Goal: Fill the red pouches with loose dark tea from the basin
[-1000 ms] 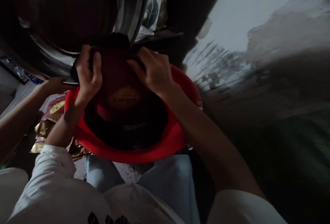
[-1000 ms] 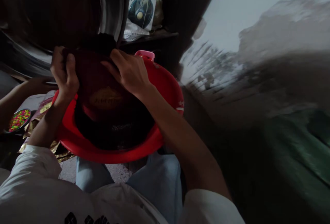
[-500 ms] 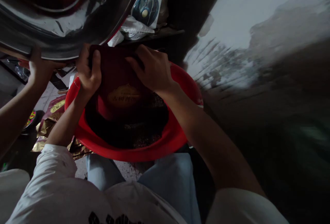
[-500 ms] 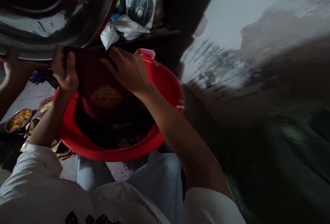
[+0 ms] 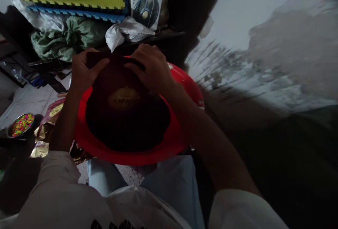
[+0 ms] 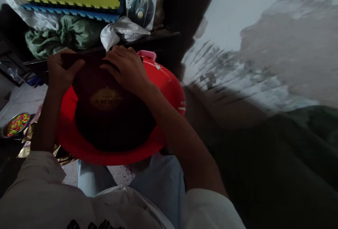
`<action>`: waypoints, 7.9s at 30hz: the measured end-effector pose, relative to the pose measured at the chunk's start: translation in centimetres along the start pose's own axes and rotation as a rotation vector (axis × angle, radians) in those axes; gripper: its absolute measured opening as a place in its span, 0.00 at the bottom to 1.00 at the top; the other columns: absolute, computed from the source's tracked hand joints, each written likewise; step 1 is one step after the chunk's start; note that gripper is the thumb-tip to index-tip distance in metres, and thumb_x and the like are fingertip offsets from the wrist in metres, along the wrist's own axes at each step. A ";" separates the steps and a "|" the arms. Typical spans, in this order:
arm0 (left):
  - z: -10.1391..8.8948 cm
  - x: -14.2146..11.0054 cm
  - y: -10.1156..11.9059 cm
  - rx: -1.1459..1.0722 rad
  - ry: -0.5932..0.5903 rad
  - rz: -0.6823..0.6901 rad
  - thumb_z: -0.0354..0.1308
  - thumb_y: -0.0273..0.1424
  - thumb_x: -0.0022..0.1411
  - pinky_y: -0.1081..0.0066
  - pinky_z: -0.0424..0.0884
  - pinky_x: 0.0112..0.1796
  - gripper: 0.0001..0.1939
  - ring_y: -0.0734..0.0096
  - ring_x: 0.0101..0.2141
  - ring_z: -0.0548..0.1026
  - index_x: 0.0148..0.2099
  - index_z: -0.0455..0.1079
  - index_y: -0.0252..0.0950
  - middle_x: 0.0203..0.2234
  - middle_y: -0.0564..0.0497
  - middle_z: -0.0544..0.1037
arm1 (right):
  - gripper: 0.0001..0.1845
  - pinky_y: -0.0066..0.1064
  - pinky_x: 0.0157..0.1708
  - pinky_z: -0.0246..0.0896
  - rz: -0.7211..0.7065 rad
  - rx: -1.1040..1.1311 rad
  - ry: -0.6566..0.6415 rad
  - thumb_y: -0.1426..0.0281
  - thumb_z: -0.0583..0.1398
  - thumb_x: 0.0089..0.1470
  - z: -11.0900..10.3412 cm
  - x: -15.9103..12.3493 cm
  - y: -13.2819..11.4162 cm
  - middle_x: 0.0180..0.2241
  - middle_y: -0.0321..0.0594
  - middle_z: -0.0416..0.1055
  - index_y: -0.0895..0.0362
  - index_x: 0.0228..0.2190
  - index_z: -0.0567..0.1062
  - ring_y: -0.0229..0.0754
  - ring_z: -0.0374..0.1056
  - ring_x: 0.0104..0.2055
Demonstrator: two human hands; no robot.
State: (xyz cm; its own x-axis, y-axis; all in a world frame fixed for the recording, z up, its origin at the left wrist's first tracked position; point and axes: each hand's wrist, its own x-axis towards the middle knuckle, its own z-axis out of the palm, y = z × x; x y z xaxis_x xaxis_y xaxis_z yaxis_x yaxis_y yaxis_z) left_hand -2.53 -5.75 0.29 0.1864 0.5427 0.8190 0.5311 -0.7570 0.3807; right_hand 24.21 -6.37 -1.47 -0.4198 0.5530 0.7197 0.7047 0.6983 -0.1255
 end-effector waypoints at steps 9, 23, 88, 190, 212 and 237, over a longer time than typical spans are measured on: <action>-0.6 0.2 -0.2 0.138 0.051 0.091 0.69 0.56 0.70 0.64 0.71 0.36 0.25 0.71 0.33 0.72 0.37 0.69 0.41 0.25 0.55 0.70 | 0.15 0.55 0.62 0.62 0.006 0.005 0.011 0.53 0.56 0.76 -1.5 -0.4 1.7 0.50 0.46 0.78 0.48 0.45 0.77 0.57 0.70 0.57; 0.1 0.6 -2.1 0.160 0.052 -0.011 0.73 0.50 0.64 0.59 0.71 0.42 0.18 0.62 0.37 0.74 0.36 0.73 0.45 0.30 0.51 0.78 | 0.15 0.60 0.60 0.68 0.119 0.069 0.083 0.50 0.61 0.72 1.3 -0.6 6.7 0.48 0.46 0.79 0.48 0.44 0.79 0.62 0.74 0.57; 0.4 -1.2 0.9 0.252 -0.006 -0.096 0.76 0.54 0.60 0.57 0.72 0.55 0.27 0.45 0.52 0.78 0.34 0.66 0.41 0.30 0.48 0.73 | 0.26 0.54 0.54 0.76 0.076 0.467 0.246 0.38 0.64 0.64 2.1 -0.1 3.6 0.36 0.42 0.77 0.46 0.33 0.77 0.55 0.77 0.46; 3.0 -4.0 4.8 0.554 -0.029 0.193 0.49 0.37 0.82 0.37 0.56 0.66 0.14 0.47 0.56 0.79 0.56 0.75 0.43 0.50 0.44 0.83 | 0.20 0.63 0.60 0.57 -0.062 -0.136 0.115 0.62 0.48 0.77 -0.9 -1.6 -1.0 0.47 0.50 0.79 0.49 0.51 0.78 0.63 0.69 0.56; 3.2 -3.8 5.2 0.531 -0.149 0.183 0.49 0.39 0.82 0.39 0.57 0.67 0.14 0.50 0.56 0.78 0.53 0.75 0.42 0.48 0.45 0.83 | 0.18 0.54 0.62 0.57 -0.128 -0.187 0.092 0.73 0.50 0.77 -0.9 -1.7 -2.8 0.47 0.38 0.82 0.49 0.44 0.79 0.52 0.73 0.51; 2.3 -3.2 4.6 0.583 -0.136 0.112 0.47 0.47 0.83 0.43 0.66 0.62 0.20 0.50 0.54 0.81 0.51 0.75 0.43 0.43 0.46 0.82 | 0.24 0.52 0.53 0.61 -0.109 -0.045 0.184 0.50 0.54 0.75 -1.6 -1.8 0.7 0.34 0.47 0.79 0.50 0.32 0.75 0.55 0.73 0.42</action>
State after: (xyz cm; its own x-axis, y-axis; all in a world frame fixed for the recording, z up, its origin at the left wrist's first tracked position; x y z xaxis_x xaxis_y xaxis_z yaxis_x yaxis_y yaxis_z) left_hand 1.28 -10.11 -1.54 0.3506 0.5424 0.7635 0.8604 -0.5086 -0.0338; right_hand 26.33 -7.63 -1.78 -0.3865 0.3802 0.8402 0.6876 0.7260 -0.0122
